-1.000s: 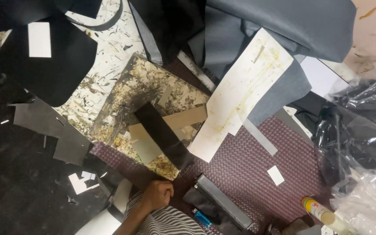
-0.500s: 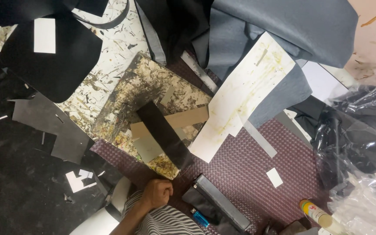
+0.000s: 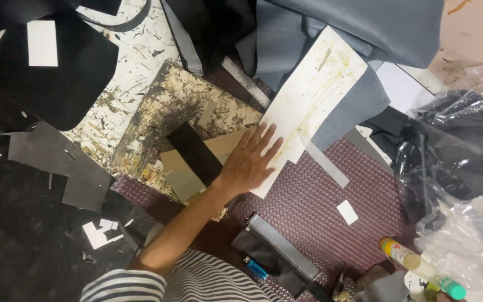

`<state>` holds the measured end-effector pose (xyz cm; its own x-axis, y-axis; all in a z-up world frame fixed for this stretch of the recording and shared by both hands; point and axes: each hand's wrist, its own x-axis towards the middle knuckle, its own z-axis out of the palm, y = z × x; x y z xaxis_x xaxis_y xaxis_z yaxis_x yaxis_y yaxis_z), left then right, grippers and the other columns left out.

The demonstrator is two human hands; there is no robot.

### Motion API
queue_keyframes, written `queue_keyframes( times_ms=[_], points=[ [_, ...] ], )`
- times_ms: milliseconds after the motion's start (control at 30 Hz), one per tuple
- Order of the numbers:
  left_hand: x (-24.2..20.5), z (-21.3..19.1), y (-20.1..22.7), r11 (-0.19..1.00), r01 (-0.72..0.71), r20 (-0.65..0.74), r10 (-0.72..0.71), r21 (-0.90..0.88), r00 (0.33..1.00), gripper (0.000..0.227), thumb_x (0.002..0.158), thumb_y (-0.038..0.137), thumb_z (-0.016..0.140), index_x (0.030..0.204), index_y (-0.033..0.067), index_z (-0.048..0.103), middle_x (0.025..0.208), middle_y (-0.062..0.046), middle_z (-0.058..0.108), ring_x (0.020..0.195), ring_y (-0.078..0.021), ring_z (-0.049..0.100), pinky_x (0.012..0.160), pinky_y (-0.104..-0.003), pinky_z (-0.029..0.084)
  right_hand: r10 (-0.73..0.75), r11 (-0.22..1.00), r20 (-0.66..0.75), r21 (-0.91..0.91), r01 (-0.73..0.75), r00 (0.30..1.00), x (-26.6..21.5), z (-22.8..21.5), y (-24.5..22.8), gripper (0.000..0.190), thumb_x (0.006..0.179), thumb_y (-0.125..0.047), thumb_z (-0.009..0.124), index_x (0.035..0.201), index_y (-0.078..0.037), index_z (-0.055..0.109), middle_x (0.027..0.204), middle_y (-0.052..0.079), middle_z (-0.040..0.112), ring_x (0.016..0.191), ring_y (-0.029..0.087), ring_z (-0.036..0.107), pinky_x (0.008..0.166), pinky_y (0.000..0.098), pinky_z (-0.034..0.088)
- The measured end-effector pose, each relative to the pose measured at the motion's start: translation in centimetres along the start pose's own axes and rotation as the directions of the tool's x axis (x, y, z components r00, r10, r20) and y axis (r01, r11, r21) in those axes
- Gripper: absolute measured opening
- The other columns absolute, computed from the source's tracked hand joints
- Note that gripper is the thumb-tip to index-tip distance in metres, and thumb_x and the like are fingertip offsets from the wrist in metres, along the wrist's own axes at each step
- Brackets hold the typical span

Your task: Applying glue to leather strips and marking them for assembly

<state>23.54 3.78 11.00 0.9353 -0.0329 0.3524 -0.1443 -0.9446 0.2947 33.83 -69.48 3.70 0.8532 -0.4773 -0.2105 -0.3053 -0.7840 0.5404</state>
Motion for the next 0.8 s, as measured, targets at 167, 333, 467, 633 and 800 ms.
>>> queue_keyframes(
  times_ms=[167, 333, 467, 633, 800],
  points=[
    [4.7, 6.4, -1.6, 0.975, -0.204, 0.187, 0.184, 0.092, 0.965, 0.082, 0.084, 0.043, 0.081, 0.151, 0.0077, 0.048, 0.162, -0.023, 0.036, 0.151, -0.0387, 0.032, 0.126, -0.053, 0.025, 0.088, 0.996, 0.024, 0.006, -0.088, 0.996, -1.0, 3.1, 3.4, 0.06, 0.082, -0.059, 0.065, 0.119, -0.017, 0.086, 0.104, 0.023, 0.087, 0.093, 0.042, 0.082, 0.085, 0.0418, 0.06],
    [4.6, 10.9, -2.4, 0.963, -0.189, 0.547, 0.055, 0.193, 0.835, 0.07, 0.095, 0.043, 0.057, 0.156, 0.0141, 0.037, 0.17, -0.014, 0.02, 0.157, -0.0323, 0.015, 0.126, -0.051, 0.01, 0.052, 0.966, -0.107, 0.257, -0.023, 0.993, -2.2, 2.4, 3.2, 0.05, 0.079, -0.043, 0.072, 0.121, -0.018, 0.083, 0.104, 0.028, 0.081, 0.095, 0.052, 0.076, 0.089, 0.0462, 0.054],
    [4.8, 9.9, -2.0, 0.953, -0.201, 0.673, -0.004, 0.227, 0.74, 0.073, 0.101, 0.046, 0.043, 0.163, 0.0162, 0.02, 0.173, -0.012, 0.004, 0.159, -0.0313, 0.0, 0.126, -0.052, -0.001, 0.044, 0.93, -0.098, 0.368, -0.005, 0.994, -2.9, 2.6, 3.8, 0.051, 0.082, -0.049, 0.076, 0.117, -0.013, 0.084, 0.104, 0.025, 0.081, 0.101, 0.047, 0.074, 0.094, 0.0469, 0.053],
    [4.3, 11.0, -2.5, 0.962, -0.191, 0.609, 0.033, 0.196, 0.793, 0.072, 0.1, 0.046, 0.045, 0.161, 0.0157, 0.025, 0.172, -0.013, 0.007, 0.159, -0.0315, 0.002, 0.127, -0.051, -0.001, 0.128, 0.93, -0.108, 0.358, -0.081, 0.986, -1.8, 3.1, 3.7, 0.046, 0.074, -0.043, 0.08, 0.113, -0.018, 0.083, 0.104, 0.022, 0.082, 0.102, 0.044, 0.073, 0.093, 0.046, 0.051],
    [4.3, 11.0, -2.5, 0.962, -0.193, 0.584, 0.044, 0.195, 0.81, 0.072, 0.098, 0.047, 0.05, 0.16, 0.016, 0.029, 0.172, -0.013, 0.013, 0.158, -0.0318, 0.008, 0.126, -0.052, 0.003, 0.153, 0.947, -0.16, 0.307, -0.098, 0.975, -2.3, 2.5, 3.0, 0.046, 0.081, -0.04, 0.077, 0.122, -0.021, 0.081, 0.103, 0.022, 0.082, 0.095, 0.045, 0.076, 0.089, 0.0461, 0.049]
  ],
)
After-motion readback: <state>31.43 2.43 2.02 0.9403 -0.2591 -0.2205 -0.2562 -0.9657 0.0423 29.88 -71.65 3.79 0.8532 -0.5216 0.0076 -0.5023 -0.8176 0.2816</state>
